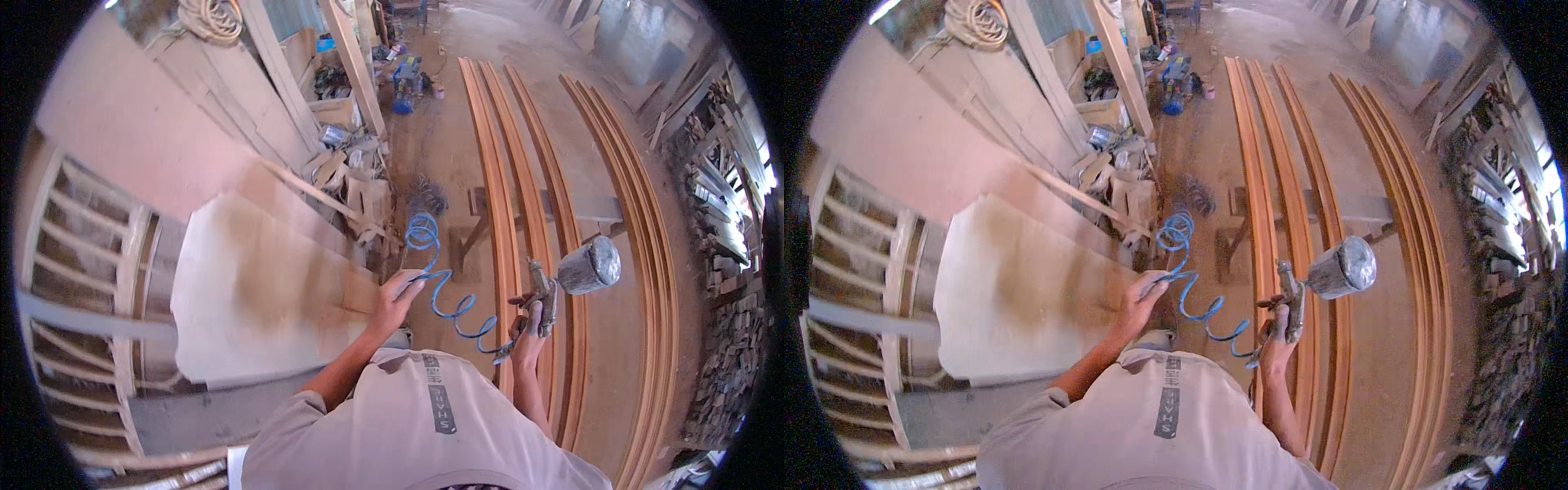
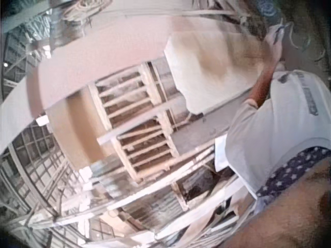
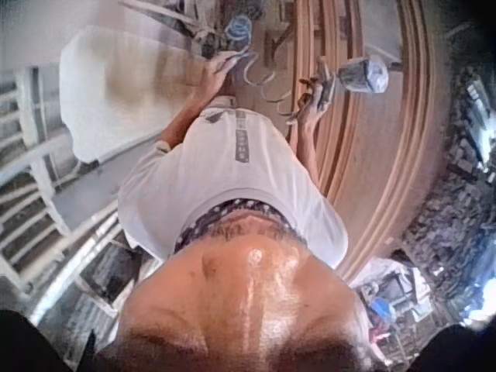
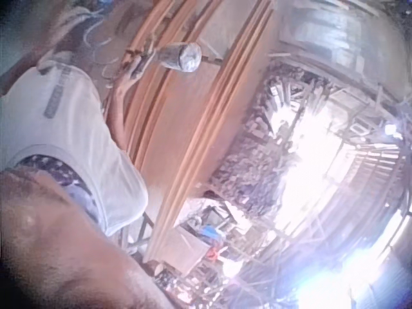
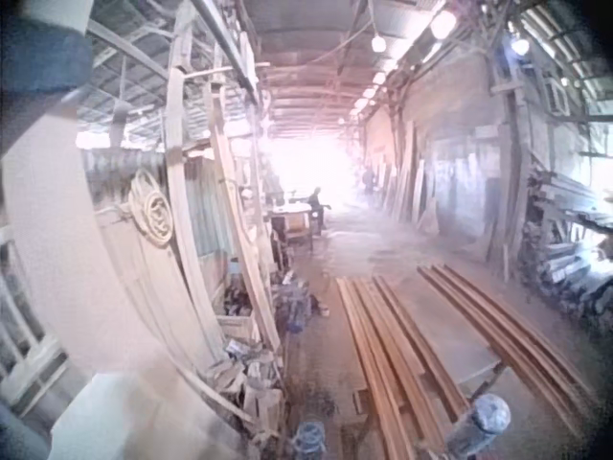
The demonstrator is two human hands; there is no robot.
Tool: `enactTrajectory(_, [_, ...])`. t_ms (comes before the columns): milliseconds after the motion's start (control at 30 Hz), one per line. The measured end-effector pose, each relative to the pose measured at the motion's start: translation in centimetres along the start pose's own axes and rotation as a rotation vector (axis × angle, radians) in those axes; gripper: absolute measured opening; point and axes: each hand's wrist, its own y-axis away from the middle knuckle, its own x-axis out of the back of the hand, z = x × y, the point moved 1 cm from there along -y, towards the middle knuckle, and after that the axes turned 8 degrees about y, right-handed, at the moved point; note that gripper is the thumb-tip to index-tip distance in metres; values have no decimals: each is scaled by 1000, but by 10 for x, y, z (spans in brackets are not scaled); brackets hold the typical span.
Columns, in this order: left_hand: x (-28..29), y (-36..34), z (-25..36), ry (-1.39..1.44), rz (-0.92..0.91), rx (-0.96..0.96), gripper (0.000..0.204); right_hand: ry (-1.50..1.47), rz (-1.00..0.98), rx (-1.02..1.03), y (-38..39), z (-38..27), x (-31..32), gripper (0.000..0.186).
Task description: The person uses a spray gun to apply a finish to long wooden planks, untangles the air hose, and refills the spray gun canister with paint from a bucket.
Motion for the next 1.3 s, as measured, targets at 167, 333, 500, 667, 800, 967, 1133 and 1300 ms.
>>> enactTrajectory(167, [4, -118, 34, -214, -207, -93, 19, -22, -24, -51, -81, 20, -57, 28])
enactTrajectory(333, [21, -201, 16, -271, -263, -96, 22, 15, -68, -121, -156, 18, -111, 29])
enactTrajectory(500, [16, -326, -9, -313, -270, -145, 22, 132, -61, -47, -250, 34, -155, 40])
enactTrajectory(667, [50, -463, -17, -401, -17, -125, 27, 61, -157, -117, -356, 14, -213, 37])
enactTrajectory(800, [34, -570, 79, -479, 52, -372, 21, 6, -208, -131, -432, -37, -239, 38])
enactTrajectory(967, [-9, -600, 190, -567, -197, -1299, 19, -127, -266, -30, -484, -69, -242, 46])
enactTrajectory(1133, [-18, -653, 209, -582, -236, -1323, 29, -122, -184, 119, -506, -82, -254, 62])
enactTrajectory(1300, [-11, -667, 200, -548, -414, -1302, 36, -191, -70, 77, -465, -72, -272, 61])
